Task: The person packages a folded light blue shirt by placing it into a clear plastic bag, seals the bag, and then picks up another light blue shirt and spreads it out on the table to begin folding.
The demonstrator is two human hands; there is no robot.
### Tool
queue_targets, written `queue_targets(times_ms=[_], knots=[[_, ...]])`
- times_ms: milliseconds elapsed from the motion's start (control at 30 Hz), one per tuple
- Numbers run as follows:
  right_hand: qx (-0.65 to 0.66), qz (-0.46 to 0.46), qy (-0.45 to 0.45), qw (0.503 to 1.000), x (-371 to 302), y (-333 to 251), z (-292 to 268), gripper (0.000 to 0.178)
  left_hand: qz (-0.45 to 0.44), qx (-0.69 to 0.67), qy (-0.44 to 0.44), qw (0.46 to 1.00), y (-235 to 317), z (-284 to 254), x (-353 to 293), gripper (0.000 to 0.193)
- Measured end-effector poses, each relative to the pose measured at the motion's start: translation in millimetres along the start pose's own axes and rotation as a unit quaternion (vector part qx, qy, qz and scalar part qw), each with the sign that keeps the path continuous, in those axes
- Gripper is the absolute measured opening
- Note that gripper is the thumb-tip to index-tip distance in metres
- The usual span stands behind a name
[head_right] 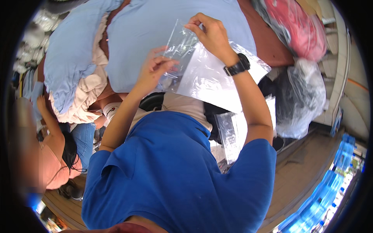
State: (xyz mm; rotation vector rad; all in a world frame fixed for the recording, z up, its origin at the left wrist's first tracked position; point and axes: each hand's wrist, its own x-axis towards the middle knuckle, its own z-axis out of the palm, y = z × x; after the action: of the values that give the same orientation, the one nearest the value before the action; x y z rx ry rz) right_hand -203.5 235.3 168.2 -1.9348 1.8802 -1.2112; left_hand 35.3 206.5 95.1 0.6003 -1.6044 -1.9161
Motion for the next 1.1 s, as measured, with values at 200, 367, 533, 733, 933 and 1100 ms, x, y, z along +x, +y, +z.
queue_targets(times_ms=[200, 367, 533, 733, 933, 1100], knots=[[0.195, -0.031, -0.076, 0.977, 82.6, 19.2, 118.7, 0.016, 0.042, 0.075, 0.181, 0.980, 9.5, -87.0, -11.3, 0.053], [0.241, 0.008, -0.159, 0.957, 101.3, 16.9, 185.1, 0.018, 0.116, 0.328, 0.253, 0.903, 2.7, -138.7, 2.4, 0.058], [0.248, 0.017, -0.137, 0.959, 100.0, 0.0, 223.9, 0.021, 0.184, 0.471, 0.296, 0.810, 25.8, -158.0, 20.2, 0.037], [0.311, 0.102, -0.118, 0.938, 89.4, 3.0, 235.7, 0.027, 0.130, 0.473, 0.310, 0.815, -0.2, -133.5, 35.4, 0.033], [0.326, 0.115, -0.093, 0.934, 87.0, -5.6, 231.1, 0.027, 0.142, 0.466, 0.365, 0.793, -15.1, -126.3, 51.8, 0.020], [0.262, 0.070, -0.045, 0.962, 82.7, 1.3, 238.8, 0.027, 0.124, 0.393, 0.394, 0.822, -22.4, -131.8, 58.6, 0.013]])
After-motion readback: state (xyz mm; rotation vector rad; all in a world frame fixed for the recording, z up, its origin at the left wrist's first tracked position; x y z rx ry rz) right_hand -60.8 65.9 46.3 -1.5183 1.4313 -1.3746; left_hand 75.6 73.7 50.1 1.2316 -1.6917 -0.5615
